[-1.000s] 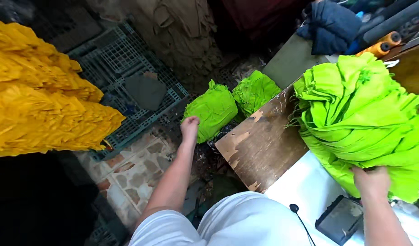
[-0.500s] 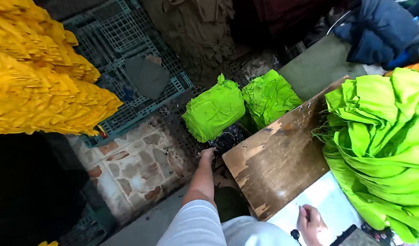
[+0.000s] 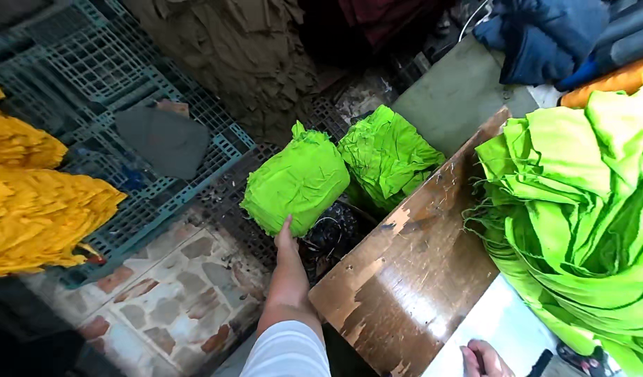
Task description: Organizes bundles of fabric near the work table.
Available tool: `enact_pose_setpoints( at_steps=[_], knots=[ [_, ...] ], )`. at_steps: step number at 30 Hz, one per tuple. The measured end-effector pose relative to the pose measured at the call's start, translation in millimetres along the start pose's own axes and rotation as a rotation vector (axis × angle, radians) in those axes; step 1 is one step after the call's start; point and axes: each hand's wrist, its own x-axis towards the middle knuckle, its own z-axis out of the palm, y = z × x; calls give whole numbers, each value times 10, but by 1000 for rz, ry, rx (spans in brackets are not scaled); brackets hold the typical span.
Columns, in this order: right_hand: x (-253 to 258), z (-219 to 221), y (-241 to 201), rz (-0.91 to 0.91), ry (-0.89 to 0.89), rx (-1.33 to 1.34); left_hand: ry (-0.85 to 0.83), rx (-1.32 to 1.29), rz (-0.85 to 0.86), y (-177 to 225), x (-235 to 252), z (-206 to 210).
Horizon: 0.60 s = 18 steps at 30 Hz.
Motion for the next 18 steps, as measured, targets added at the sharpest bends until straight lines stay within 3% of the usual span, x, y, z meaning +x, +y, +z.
enact_pose_setpoints(
  at_steps=[2, 6, 9, 13, 18],
  knots=[
    [12, -12, -3, 6, -8, 1, 2, -66, 6, 37, -48, 65],
    [-14, 20, 20, 6, 24, 0, -100, -228, -176, 308, -316, 107],
    [-22, 44, 38, 5, 58, 12, -165, -175, -193, 615, -545, 109],
    [-26, 93, 83, 0, 120, 16, -297, -160, -28, 1221, -1221, 201],
    [-34, 218, 141, -16, 223, 25, -580, -157, 317, 1820, -2518, 180]
  ],
)
